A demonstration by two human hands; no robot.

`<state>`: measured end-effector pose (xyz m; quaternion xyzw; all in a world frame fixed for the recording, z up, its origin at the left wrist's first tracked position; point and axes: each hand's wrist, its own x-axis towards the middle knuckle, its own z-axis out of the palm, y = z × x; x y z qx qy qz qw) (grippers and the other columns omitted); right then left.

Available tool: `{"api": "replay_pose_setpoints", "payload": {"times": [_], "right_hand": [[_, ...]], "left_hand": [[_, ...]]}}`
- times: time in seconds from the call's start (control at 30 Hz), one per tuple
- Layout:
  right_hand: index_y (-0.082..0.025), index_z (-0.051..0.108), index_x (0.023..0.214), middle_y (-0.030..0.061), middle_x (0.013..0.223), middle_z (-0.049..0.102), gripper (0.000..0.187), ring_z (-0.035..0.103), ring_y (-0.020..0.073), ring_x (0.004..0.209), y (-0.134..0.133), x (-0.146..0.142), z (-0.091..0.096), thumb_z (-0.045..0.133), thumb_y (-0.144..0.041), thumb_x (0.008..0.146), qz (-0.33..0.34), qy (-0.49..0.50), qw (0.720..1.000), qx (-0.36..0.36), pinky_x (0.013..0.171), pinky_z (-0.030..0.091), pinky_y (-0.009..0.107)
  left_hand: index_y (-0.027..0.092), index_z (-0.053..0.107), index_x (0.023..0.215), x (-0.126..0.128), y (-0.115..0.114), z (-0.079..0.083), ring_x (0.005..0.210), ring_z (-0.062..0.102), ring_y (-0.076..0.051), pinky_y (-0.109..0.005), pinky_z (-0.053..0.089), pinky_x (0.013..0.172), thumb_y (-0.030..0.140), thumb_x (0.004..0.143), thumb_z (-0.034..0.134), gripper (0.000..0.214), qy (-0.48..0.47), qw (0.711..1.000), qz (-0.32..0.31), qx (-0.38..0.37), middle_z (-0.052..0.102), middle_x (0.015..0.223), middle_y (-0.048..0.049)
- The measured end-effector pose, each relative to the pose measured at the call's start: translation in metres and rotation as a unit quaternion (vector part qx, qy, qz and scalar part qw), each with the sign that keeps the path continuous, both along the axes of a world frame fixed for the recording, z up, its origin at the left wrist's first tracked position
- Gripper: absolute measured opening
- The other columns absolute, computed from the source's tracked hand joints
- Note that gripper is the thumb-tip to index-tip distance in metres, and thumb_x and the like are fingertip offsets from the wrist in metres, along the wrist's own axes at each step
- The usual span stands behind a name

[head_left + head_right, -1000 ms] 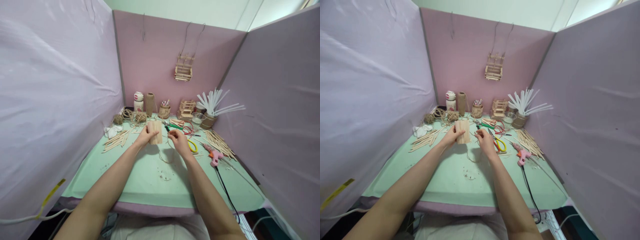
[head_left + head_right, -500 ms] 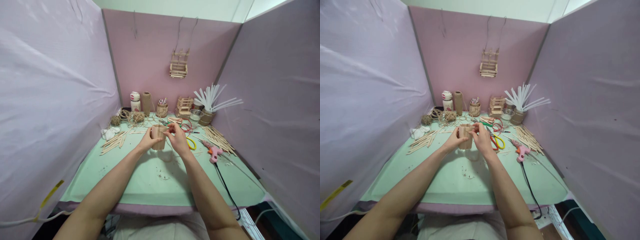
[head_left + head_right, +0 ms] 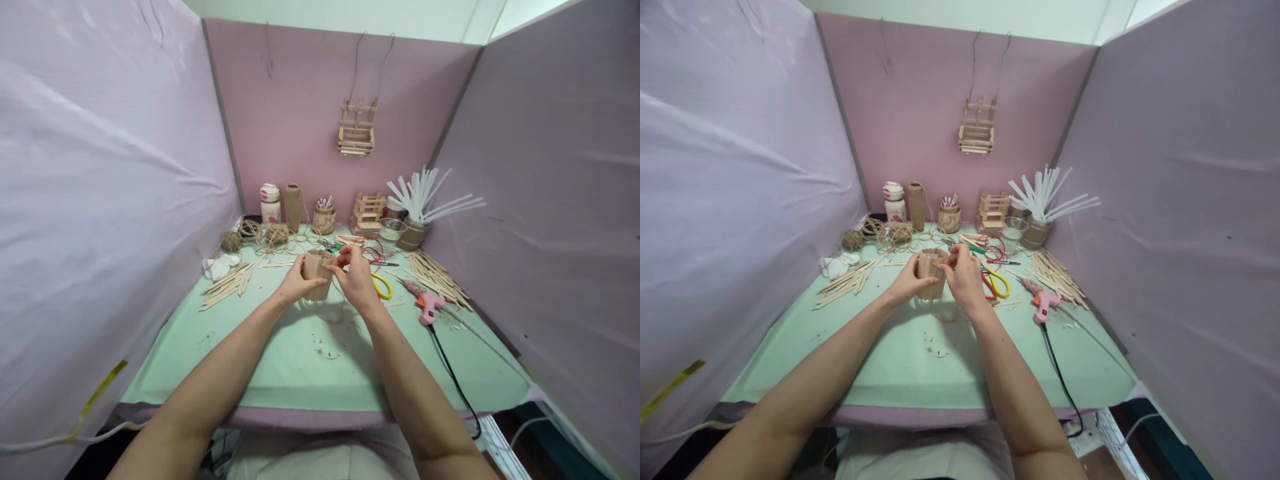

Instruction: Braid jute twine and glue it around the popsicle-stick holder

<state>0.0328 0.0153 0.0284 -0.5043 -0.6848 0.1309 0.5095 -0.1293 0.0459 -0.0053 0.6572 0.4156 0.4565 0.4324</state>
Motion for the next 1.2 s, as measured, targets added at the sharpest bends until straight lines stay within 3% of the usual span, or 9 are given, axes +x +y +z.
{"api": "replay_pose_setpoints", "payload": {"times": [0.43, 0.7, 0.9, 1.2], "right_hand": [[-0.02, 0.043, 0.099, 0.0003, 0.077, 0.063, 0.031, 0.06, 0.0173, 0.072, -0.003, 0.0, -0.003, 0.063, -0.025, 0.075, -0.02, 0.001, 1.0, -0.011, 0.074, 0.043, 0.033], [-0.022, 0.043, 0.094, -0.0007, 0.077, 0.059, 0.032, 0.059, 0.0175, 0.07, -0.007, -0.002, -0.005, 0.065, -0.025, 0.072, -0.026, 0.01, 1.0, 0.001, 0.072, 0.045, 0.034], [-0.022, 0.044, 0.093, 0.0, 0.078, 0.059, 0.029, 0.058, 0.0179, 0.071, -0.006, -0.005, -0.011, 0.065, -0.027, 0.074, -0.031, 0.004, 0.999, 0.033, 0.073, 0.044, 0.034], [-0.023, 0.043, 0.092, 0.0001, 0.077, 0.064, 0.03, 0.061, 0.0176, 0.072, -0.012, 0.002, -0.003, 0.066, -0.029, 0.074, 0.002, 0.07, 0.997, -0.013, 0.074, 0.044, 0.033]], "left_hand": [[0.019, 0.047, 0.113, -0.001, -0.002, 0.003, 0.101, 0.056, -0.024, -0.035, 0.045, 0.085, 0.036, 0.058, 0.076, 0.064, 0.021, 0.999, -0.021, 0.021, 0.059, 0.107, -0.0059], [0.018, 0.046, 0.112, -0.001, 0.002, -0.002, 0.103, 0.053, -0.022, -0.033, 0.042, 0.087, 0.048, 0.072, 0.065, 0.053, 0.025, 0.999, -0.025, 0.019, 0.058, 0.108, -0.0058], [0.019, 0.049, 0.099, 0.003, 0.0, -0.005, 0.093, 0.053, -0.019, -0.03, 0.042, 0.081, 0.05, 0.075, 0.061, 0.041, 0.008, 1.0, 0.004, 0.026, 0.058, 0.095, -0.002], [0.019, 0.052, 0.101, 0.002, -0.002, -0.002, 0.094, 0.055, -0.02, -0.031, 0.042, 0.082, 0.047, 0.073, 0.062, 0.042, -0.075, 0.997, 0.011, 0.012, 0.061, 0.1, -0.0045]]}}
